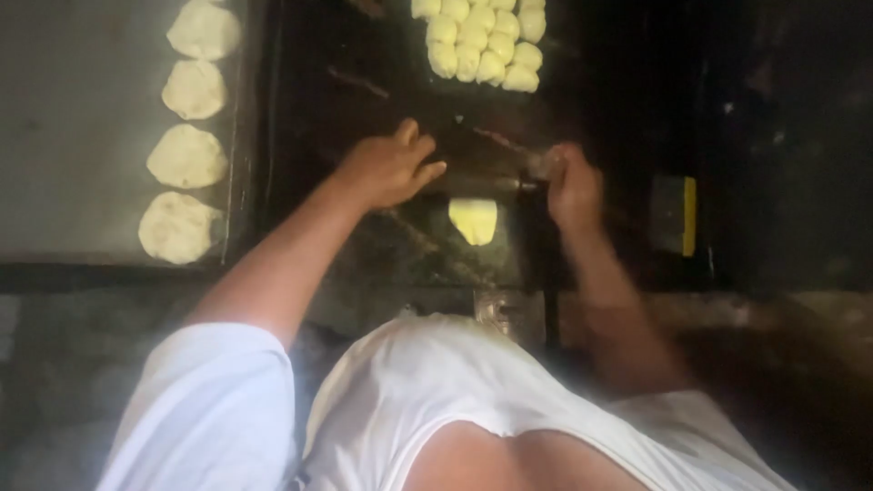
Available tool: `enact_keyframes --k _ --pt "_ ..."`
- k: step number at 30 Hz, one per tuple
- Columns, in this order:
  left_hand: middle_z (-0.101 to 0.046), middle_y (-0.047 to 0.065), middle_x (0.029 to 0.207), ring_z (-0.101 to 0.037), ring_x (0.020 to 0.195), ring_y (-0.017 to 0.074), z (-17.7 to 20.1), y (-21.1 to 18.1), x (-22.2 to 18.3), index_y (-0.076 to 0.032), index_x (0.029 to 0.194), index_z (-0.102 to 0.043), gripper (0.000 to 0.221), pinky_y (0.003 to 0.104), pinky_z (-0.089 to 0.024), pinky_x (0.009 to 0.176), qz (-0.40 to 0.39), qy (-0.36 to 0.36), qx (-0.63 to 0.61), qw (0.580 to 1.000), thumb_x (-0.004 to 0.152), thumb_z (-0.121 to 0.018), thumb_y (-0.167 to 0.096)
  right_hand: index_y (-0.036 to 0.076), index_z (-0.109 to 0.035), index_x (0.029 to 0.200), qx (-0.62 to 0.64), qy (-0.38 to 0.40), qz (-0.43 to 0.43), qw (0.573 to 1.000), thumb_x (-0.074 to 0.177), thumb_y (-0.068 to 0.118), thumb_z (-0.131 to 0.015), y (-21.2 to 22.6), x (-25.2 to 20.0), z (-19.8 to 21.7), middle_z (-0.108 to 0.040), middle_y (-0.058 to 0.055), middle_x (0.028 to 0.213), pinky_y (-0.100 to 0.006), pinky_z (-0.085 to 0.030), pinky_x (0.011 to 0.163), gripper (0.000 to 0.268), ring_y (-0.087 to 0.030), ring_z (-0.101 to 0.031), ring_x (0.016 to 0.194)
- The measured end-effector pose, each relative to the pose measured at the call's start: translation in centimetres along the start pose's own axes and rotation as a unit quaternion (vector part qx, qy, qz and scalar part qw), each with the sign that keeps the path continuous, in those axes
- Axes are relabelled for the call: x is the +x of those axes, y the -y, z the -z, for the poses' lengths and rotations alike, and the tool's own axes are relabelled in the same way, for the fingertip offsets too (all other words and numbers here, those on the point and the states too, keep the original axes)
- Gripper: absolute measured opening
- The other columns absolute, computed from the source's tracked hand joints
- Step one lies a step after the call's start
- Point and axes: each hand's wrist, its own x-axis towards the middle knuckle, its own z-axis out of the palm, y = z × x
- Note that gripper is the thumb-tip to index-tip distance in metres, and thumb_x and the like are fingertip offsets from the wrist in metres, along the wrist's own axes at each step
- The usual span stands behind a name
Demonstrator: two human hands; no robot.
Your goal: The recorder uses a rolling pin to flatten small pieces of dough and then places them onto a baking tray.
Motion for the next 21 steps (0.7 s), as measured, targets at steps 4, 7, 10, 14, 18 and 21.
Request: enact_keyframes --k 4,7,10,14,18,21 --pt "-0.054 0.018 0.139 -0.064 0.108 0.0364 -1.1 -1.2 -5.4 -0.011 0.134 -0.059 0.065 0.050 -0.054 0.082 -0.043 -0.022 0.027 0.998 0.093 -0.061 -0.060 0.007 -0.069 0.114 -0.086 0.048 -0.057 0.993 0.102 0.011 -0.054 1.3 -4.8 0.8 -0.071 -0.025 0.096 -0.051 -0.055 0.075 0.020 -0.045 -0.069 0.085" --pt "-0.060 0.009 0.135 -0.060 0.125 0.0281 -1.9 -1.7 -8.5 -0.014 0.130 -0.061 0.067 0.044 -0.056 0.086 -0.095 -0.077 0.071 0.990 0.075 -0.074 -0.048 0.002 -0.068 0.118 -0.218 0.097 0.140 0.961 0.099 0.009 -0.058 2.2 -8.2 2.2 -0.074 -0.023 0.109 -0.047 -0.056 0.077 0.023 -0.039 -0.070 0.088" --pt "-0.060 0.006 0.134 -0.055 0.129 0.0267 -1.4 -1.5 -8.8 -0.014 0.137 -0.059 0.068 0.045 -0.053 0.090 -0.086 0.000 0.059 0.994 0.080 -0.081 -0.043 0.004 -0.069 0.124 -0.215 0.210 0.075 0.951 0.096 0.013 -0.066 6.8 -4.2 2.2 -0.075 -0.019 0.112 -0.043 -0.056 0.079 0.029 -0.033 -0.070 0.089" --pt "-0.060 0.004 0.133 -0.054 0.125 0.0282 -2.3 -1.0 -10.6 -0.017 0.139 -0.056 0.070 0.050 -0.049 0.095 -0.124 0.017 0.087 0.988 0.079 -0.080 -0.042 0.006 -0.065 0.123 -0.097 0.226 -0.025 0.969 0.085 0.018 -0.076 12.2 -0.2 0.1 -0.068 -0.018 0.113 -0.046 -0.053 0.086 0.041 -0.036 -0.067 0.092" --pt "-0.057 0.003 0.137 -0.053 0.128 0.0283 -1.7 0.2 -14.2 -0.018 0.146 -0.051 0.068 0.052 -0.045 0.103 -0.127 0.064 0.079 0.987 0.087 -0.076 -0.039 0.004 -0.060 0.113 -0.131 0.151 0.140 0.970 0.082 0.011 -0.074 11.2 -2.5 -2.5 -0.064 -0.020 0.113 -0.051 -0.050 0.089 0.034 -0.041 -0.063 0.102" --pt "-0.054 0.006 0.139 -0.047 0.134 0.0310 -4.3 2.3 -15.5 -0.018 0.144 -0.052 0.071 0.058 -0.037 0.108 -0.110 0.021 0.018 0.994 0.080 -0.076 -0.039 0.007 -0.061 0.114 -0.009 0.202 -0.135 0.970 0.099 0.006 -0.067 8.1 -4.9 -3.8 -0.066 -0.012 0.095 -0.043 -0.053 0.075 0.016 -0.029 -0.063 0.084"
